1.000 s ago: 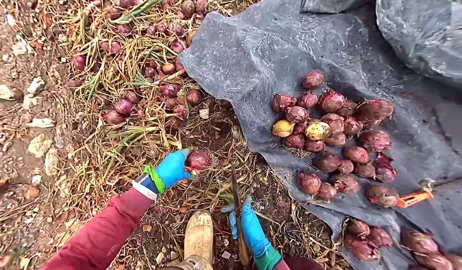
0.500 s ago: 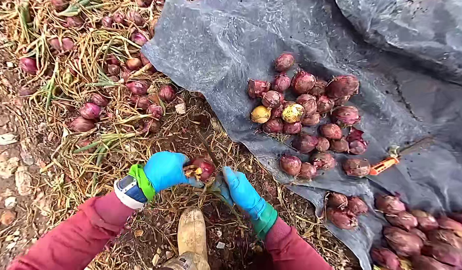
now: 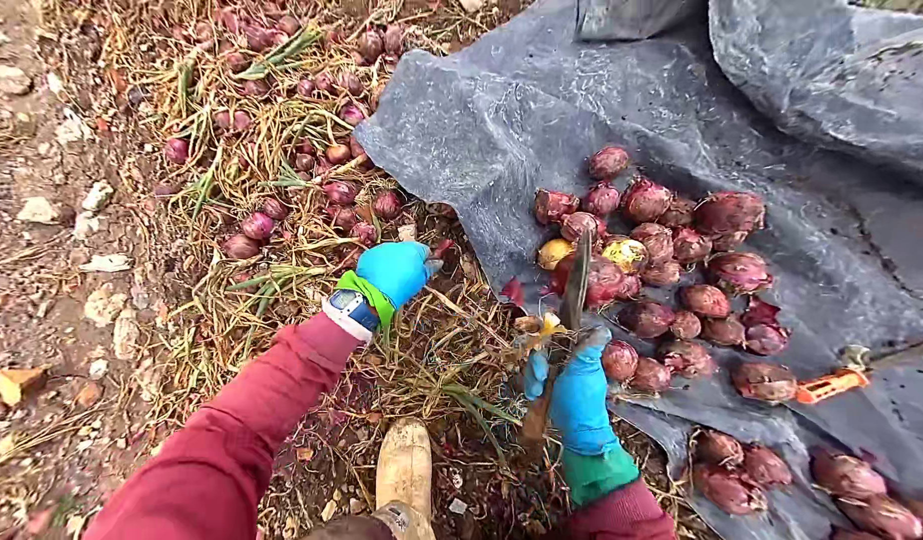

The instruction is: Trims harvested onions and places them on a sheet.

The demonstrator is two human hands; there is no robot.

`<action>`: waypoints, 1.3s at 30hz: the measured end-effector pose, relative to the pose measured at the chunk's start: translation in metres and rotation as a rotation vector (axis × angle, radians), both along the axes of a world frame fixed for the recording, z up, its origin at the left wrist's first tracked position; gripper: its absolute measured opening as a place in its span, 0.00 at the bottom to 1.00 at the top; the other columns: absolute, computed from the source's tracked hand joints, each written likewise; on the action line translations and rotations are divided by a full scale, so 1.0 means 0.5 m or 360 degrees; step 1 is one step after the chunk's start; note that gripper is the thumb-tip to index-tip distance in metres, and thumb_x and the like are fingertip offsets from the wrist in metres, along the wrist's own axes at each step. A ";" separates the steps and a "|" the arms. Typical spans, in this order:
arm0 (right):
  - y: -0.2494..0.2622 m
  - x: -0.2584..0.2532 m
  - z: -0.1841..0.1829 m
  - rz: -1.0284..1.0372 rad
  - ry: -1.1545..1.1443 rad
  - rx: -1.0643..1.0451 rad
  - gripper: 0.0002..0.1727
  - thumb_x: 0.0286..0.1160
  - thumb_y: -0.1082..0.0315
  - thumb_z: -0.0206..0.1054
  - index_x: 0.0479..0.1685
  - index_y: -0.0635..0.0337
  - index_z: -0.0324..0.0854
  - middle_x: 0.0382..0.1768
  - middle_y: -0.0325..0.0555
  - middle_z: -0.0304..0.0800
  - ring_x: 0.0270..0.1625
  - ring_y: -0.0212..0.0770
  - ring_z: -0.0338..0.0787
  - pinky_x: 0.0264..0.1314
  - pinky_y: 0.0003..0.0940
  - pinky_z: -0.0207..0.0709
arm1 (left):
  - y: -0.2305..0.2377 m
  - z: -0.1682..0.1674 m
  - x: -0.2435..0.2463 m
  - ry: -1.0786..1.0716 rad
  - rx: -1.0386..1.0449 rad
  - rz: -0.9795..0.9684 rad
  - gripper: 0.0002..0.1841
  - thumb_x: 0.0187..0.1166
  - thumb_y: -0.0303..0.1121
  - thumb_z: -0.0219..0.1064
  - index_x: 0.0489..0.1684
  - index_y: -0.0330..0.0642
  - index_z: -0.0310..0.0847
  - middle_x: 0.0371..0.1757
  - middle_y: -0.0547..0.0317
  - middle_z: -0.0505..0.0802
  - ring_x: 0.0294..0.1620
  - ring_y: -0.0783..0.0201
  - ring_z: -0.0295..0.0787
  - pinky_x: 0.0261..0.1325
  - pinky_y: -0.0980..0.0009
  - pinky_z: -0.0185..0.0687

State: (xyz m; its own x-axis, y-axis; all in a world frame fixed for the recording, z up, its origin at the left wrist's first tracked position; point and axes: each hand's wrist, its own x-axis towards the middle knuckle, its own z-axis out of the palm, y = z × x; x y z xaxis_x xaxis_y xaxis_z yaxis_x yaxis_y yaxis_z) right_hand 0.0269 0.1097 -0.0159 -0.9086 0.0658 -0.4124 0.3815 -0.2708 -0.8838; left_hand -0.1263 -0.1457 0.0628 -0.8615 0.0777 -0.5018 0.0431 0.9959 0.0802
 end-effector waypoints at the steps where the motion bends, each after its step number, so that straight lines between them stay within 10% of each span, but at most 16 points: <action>1: 0.014 -0.001 0.001 -0.0108 -0.0042 -0.0091 0.57 0.68 0.17 0.14 0.40 0.52 0.82 0.09 0.39 0.71 0.07 0.38 0.72 0.09 0.38 0.74 | -0.039 -0.018 -0.039 0.0140 -0.0078 0.0111 0.23 0.86 0.58 0.57 0.48 0.52 0.89 0.50 0.48 0.96 0.56 0.41 0.93 0.51 0.32 0.83; 9: -0.060 0.137 -0.121 -0.0014 -0.0517 -0.0129 0.58 0.77 0.24 0.14 0.52 0.63 0.83 0.12 0.49 0.77 0.08 0.44 0.76 0.08 0.41 0.77 | -0.235 -0.285 -0.129 0.0384 0.0163 0.0979 0.36 0.62 0.31 0.81 0.75 0.34 0.74 0.74 0.31 0.82 0.73 0.34 0.82 0.70 0.34 0.82; 13: -0.116 0.158 -0.146 0.0154 -0.0644 -0.0207 0.61 0.77 0.26 0.10 0.54 0.65 0.84 0.13 0.51 0.79 0.09 0.46 0.78 0.10 0.43 0.78 | -0.270 -0.268 -0.066 0.0143 0.0098 0.1088 0.37 0.67 0.50 0.82 0.76 0.43 0.78 0.62 0.33 0.91 0.65 0.32 0.89 0.66 0.28 0.80; 16: -0.153 0.135 -0.159 0.0392 -0.0743 -0.0320 0.60 0.78 0.27 0.10 0.56 0.64 0.84 0.14 0.51 0.79 0.11 0.46 0.78 0.13 0.42 0.79 | -0.270 -0.180 -0.034 0.0193 0.0151 0.0889 0.26 0.72 0.55 0.78 0.57 0.43 0.88 0.54 0.39 0.94 0.61 0.36 0.90 0.65 0.28 0.79; 21: -0.184 0.059 -0.102 0.0608 -0.0127 -0.0407 0.53 0.64 0.14 0.49 0.44 0.63 0.86 0.16 0.44 0.82 0.13 0.40 0.82 0.17 0.37 0.83 | -0.115 -0.017 0.101 -0.0132 0.0291 0.0080 0.23 0.61 0.59 0.85 0.45 0.54 0.92 0.48 0.58 0.96 0.52 0.53 0.93 0.57 0.40 0.86; 24: -0.177 0.037 -0.038 0.0595 0.0011 -0.0115 0.51 0.62 0.11 0.42 0.30 0.56 0.81 0.15 0.44 0.82 0.14 0.41 0.83 0.17 0.38 0.82 | -0.061 -0.003 0.180 -0.0605 0.0436 -0.0345 0.29 0.57 0.68 0.82 0.44 0.54 0.91 0.43 0.64 0.95 0.47 0.60 0.92 0.54 0.47 0.88; 29: -0.104 0.061 -0.005 0.0635 -0.0155 0.0078 0.53 0.75 0.18 0.32 0.40 0.60 0.86 0.14 0.46 0.80 0.11 0.40 0.79 0.14 0.36 0.79 | -0.053 0.012 0.171 -0.0233 0.0420 -0.0131 0.25 0.66 0.66 0.77 0.42 0.55 0.91 0.43 0.62 0.95 0.47 0.58 0.92 0.54 0.45 0.87; 34: -0.047 0.052 0.027 0.1011 -0.0098 0.0300 0.43 0.81 0.25 0.37 0.39 0.55 0.83 0.17 0.42 0.84 0.15 0.37 0.82 0.18 0.34 0.79 | 0.075 0.081 0.197 -0.0503 0.0318 -0.0888 0.14 0.86 0.47 0.63 0.50 0.49 0.88 0.48 0.53 0.94 0.52 0.48 0.92 0.51 0.40 0.85; 39: 0.008 -0.018 0.022 -0.0030 -0.0024 0.0184 0.52 0.78 0.23 0.17 0.35 0.54 0.79 0.10 0.43 0.74 0.08 0.41 0.75 0.10 0.42 0.76 | -0.038 -0.003 0.028 0.0188 0.0447 0.0102 0.15 0.85 0.50 0.64 0.57 0.57 0.92 0.54 0.54 0.97 0.58 0.48 0.93 0.61 0.35 0.83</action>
State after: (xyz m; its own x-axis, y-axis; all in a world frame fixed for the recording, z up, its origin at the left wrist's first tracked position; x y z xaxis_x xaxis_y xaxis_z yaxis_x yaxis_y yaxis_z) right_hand 0.0178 0.1137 -0.0051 -0.9005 0.1305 -0.4148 0.3909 -0.1748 -0.9037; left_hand -0.1122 -0.1646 0.0611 -0.9201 0.1428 -0.3646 0.0063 0.9364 0.3508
